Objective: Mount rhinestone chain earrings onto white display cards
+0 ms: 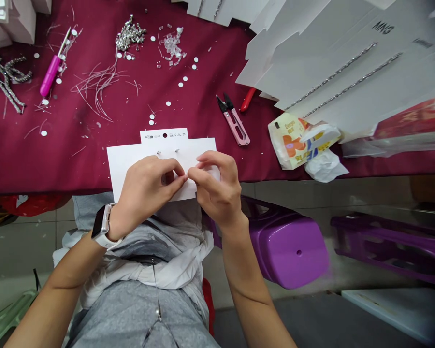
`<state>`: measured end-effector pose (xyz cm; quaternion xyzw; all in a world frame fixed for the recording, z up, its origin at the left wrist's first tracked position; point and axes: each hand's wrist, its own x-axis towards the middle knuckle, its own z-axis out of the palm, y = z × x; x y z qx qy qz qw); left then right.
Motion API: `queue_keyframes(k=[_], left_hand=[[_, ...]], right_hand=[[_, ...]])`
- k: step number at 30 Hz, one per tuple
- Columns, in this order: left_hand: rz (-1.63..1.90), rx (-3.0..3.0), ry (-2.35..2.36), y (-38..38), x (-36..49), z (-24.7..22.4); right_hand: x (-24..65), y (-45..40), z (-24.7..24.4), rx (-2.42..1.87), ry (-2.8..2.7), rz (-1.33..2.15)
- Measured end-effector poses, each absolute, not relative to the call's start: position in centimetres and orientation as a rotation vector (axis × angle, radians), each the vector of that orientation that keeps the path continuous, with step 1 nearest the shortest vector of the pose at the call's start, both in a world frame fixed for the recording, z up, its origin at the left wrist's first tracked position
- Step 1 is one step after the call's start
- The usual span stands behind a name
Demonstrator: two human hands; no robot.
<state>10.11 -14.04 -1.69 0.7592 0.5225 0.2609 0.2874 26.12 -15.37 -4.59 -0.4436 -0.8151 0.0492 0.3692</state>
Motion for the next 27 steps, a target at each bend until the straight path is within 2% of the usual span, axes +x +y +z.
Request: queue_keyframes(k=[6,14,27], left_hand=[[0.741,2.011,1.354,-13.9,10.0,-1.7],[0.777,1.988,1.326,-13.8,9.9,-2.0],[0.803,2.058,1.349,-13.9,10.1,-2.2]], right_hand=[[26.0,-15.3,-4.9,-1.125,-2.037,0.030],[25.8,-15.6,-4.3,-1.162,-2.007,0.123],[25.3,-15.8,-3.8,-1.228,-2.062,0.083]])
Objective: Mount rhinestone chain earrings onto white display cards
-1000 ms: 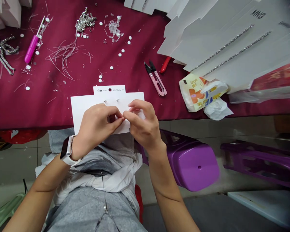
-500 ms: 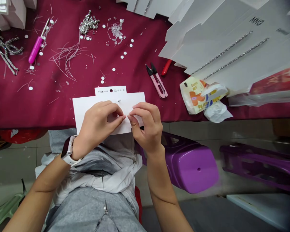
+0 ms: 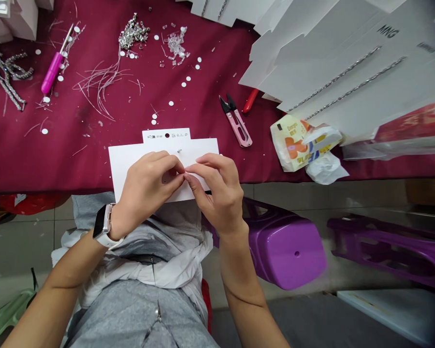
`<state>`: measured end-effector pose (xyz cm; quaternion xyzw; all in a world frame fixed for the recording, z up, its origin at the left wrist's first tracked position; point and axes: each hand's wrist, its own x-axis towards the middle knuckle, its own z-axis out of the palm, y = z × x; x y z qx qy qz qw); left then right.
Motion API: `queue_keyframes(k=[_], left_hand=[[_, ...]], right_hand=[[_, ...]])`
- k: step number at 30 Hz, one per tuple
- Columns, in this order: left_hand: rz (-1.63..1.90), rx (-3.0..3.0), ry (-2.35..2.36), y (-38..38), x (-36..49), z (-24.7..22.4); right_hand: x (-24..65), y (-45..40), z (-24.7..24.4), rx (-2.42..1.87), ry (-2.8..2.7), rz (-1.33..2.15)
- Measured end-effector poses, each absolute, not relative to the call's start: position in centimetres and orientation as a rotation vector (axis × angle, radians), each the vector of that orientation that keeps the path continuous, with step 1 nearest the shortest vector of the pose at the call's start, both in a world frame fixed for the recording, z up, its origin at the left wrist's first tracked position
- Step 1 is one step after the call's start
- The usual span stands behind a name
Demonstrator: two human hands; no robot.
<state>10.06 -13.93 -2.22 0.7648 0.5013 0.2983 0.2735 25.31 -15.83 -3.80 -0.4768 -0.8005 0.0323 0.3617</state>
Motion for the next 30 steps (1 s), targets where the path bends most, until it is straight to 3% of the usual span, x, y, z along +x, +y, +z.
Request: queue_keyframes(k=[19,30], left_hand=[[0.766,1.970,1.320,-13.87,9.85,-1.92],[0.741,1.927,1.314,-13.64,9.36,-1.40]], right_hand=[[25.33,-15.45,-4.15,-1.290,-1.962,0.299],[24.89,-15.97,-4.27,-1.345,-1.974,0.171]])
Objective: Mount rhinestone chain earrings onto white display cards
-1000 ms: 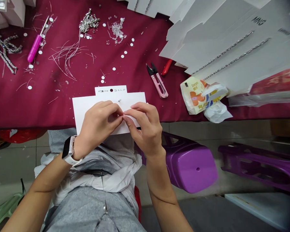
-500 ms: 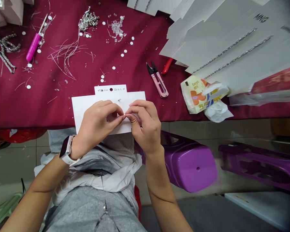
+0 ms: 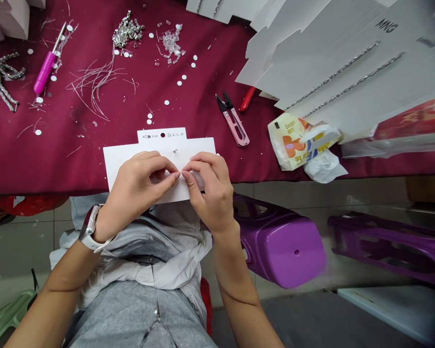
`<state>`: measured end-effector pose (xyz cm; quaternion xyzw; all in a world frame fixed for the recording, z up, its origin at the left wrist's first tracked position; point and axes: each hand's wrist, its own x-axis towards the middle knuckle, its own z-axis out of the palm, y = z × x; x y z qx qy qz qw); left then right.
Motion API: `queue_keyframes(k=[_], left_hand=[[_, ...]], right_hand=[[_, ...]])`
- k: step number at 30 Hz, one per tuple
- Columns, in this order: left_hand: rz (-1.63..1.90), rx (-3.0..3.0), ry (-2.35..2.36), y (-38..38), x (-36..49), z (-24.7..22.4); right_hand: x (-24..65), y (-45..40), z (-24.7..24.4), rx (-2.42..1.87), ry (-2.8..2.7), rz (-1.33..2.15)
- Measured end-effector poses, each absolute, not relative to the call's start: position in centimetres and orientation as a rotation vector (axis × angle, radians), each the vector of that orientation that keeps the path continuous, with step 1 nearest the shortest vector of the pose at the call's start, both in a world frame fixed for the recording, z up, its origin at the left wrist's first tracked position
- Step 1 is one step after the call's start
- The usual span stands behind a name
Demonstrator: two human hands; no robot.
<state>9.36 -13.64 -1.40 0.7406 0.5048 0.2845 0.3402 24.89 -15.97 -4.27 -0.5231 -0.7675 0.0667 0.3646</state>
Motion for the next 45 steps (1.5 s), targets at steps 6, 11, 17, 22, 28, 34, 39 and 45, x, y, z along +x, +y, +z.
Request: queue_keyframes(k=[6,11,17,22,28,34,39,45], left_hand=[[0.742,1.940,1.308,-13.6,9.2,-1.4],[0.742,1.953,1.309,-13.6,9.2,-1.3],[0.748,1.952,1.309,-13.6,9.3,-1.3],[0.748,1.977,1.322,-13.7,9.3,-1.4],[0.747,1.984,1.326,-13.7,9.4,-1.5],[0.747,1.982,1.313,-13.6,9.4,-1.5],[0.736,1.968,1.314,-13.5,9.4,-1.4],[0.718,1.910,1.303,-13.4,9.3,-1.1]], right_hand=[[23.8,-17.2,-4.8,-1.374,-1.879,-0.054],[23.1,-17.5,-5.0,-1.418,-1.757,0.012],[22.9,-17.4,-4.3,-1.529,-1.694,0.155],[22.8,-17.5,-4.2,-1.580,-1.661,0.287],[23.0,-17.5,-4.0,-1.630,-1.674,0.454],[23.3,-17.4,-3.7,-1.629,-1.670,0.518],[23.2,-17.4,-3.8,-1.649,-1.663,0.498],[22.9,-17.6,-4.1,-1.633,-1.687,0.364]])
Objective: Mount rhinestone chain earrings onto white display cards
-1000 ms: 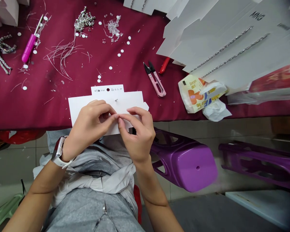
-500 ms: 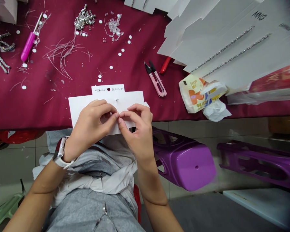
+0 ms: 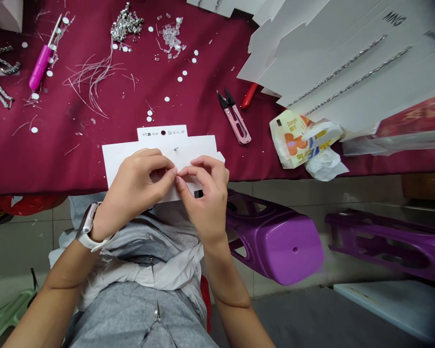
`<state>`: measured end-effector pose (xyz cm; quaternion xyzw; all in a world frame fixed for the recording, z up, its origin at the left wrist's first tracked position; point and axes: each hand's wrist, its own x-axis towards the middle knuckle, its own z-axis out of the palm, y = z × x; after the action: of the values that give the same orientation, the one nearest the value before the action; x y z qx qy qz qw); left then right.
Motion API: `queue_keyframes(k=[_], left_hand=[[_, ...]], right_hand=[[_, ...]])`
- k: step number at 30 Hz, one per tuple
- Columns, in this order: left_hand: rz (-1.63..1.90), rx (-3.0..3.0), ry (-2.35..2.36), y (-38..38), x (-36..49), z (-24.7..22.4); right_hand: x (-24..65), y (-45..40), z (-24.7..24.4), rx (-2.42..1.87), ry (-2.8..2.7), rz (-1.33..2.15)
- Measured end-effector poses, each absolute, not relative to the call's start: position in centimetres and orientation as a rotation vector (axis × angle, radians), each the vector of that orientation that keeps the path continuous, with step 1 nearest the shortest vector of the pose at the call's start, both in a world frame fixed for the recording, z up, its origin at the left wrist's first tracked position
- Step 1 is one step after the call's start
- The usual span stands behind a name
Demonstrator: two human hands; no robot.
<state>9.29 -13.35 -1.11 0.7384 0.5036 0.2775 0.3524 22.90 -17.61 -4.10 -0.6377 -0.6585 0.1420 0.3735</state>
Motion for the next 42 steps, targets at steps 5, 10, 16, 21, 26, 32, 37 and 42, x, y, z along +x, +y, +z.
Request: queue_keyframes(k=[5,10,16,21,26,32,37,42], left_hand=[[0.693,1.888,1.283,-13.1,9.3,-1.0],[0.693,1.875,1.283,-13.0,9.3,-1.0],[0.698,1.858,1.321,-13.0,9.5,-0.9],[0.685,1.857,1.339,-13.0,9.5,-0.8],[0.709,1.887,1.338,-13.1,9.6,-1.0],[0.724,1.959,1.338,-13.4,9.6,-1.1],[0.706,1.996,1.308,-13.4,9.5,-0.9],[0.694,2.023,1.303,-13.3,9.5,-0.9]], right_hand=[[22.7,-17.7,-4.5,-1.583,-1.697,0.251],[22.5,-17.7,-4.8,-1.549,-1.705,0.183],[22.3,-17.6,-5.1,-1.507,-1.695,0.109],[22.3,-17.7,-5.4,-1.495,-1.711,0.080],[22.3,-17.6,-5.2,-1.479,-1.703,0.095],[22.6,-17.6,-4.4,-1.484,-1.715,0.208],[23.0,-17.8,-4.1,-1.473,-1.722,0.285],[23.2,-17.8,-3.9,-1.473,-1.699,0.310]])
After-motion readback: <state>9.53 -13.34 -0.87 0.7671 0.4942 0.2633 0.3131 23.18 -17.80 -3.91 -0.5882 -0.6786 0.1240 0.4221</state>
